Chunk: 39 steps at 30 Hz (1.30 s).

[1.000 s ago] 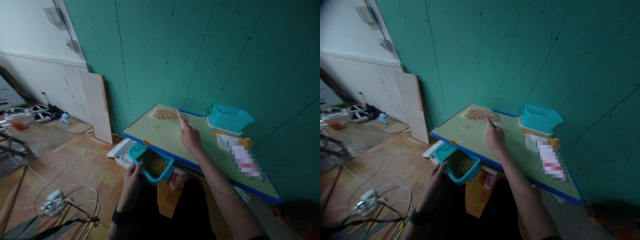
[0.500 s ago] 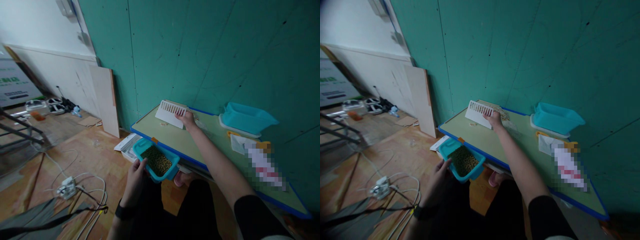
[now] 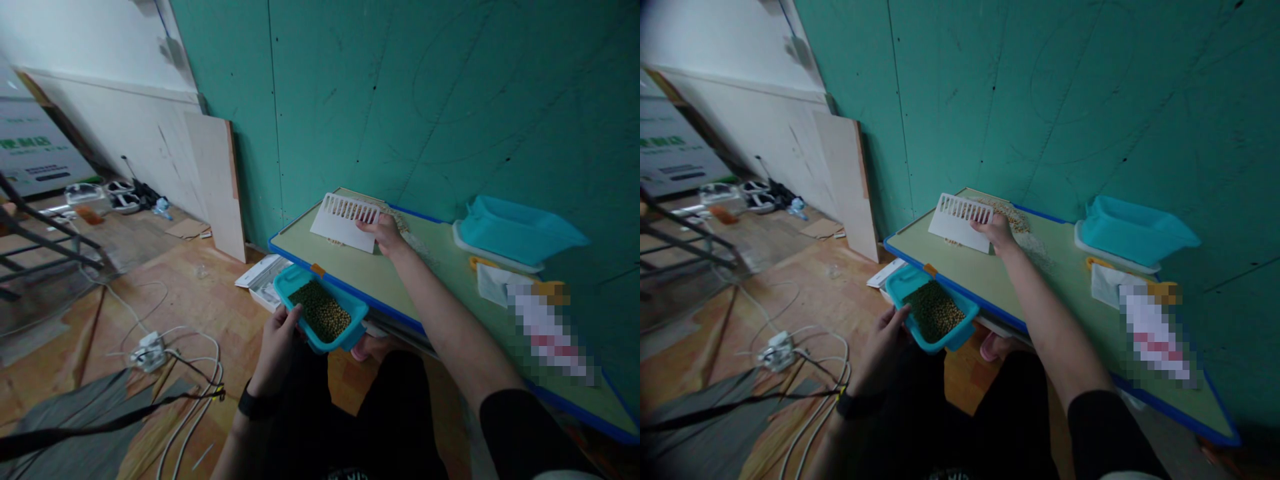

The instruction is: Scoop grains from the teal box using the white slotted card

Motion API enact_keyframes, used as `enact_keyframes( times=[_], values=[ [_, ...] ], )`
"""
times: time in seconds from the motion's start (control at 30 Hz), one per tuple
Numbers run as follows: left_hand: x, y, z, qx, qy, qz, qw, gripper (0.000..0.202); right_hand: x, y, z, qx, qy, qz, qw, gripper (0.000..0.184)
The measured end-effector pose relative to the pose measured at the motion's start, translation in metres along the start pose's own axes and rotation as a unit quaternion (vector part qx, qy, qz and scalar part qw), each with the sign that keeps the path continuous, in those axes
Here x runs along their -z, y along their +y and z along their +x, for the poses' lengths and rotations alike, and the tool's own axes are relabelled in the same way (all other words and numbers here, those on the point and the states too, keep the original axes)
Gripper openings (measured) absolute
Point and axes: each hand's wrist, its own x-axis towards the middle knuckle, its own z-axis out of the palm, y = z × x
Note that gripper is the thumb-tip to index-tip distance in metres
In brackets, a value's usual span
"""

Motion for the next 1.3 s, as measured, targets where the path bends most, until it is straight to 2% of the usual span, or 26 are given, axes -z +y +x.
enact_keyframes(
  times=[0.17,0.5,0.73,1.1,1.3],
  values=[
    [0.0,0.0,0.001,-0.004,-0.003,-0.008,1.0,0.041,-0.001,-0.005,-0.005,-0.026,-0.022,0.023,0.999,0.051],
    [-0.004,0.002,0.002,0.002,0.006,-0.015,1.0,0.04,-0.003,-0.008,-0.012,-0.032,-0.064,0.007,0.997,0.05],
    [-0.005,0.005,-0.002,0.0,0.011,-0.008,1.0,0.04,-0.001,0.004,-0.002,-0.018,-0.01,0.012,1.0,0.052],
    [-0.006,0.008,-0.002,-0.004,0.009,0.002,1.0,0.041,-0.008,-0.004,-0.011,-0.059,-0.044,0.015,0.997,0.052],
    [-0.003,0.001,0.0,-0.009,0.004,-0.015,1.0,0.037,-0.01,-0.01,-0.016,-0.068,-0.064,0.003,0.996,0.049]
  ],
)
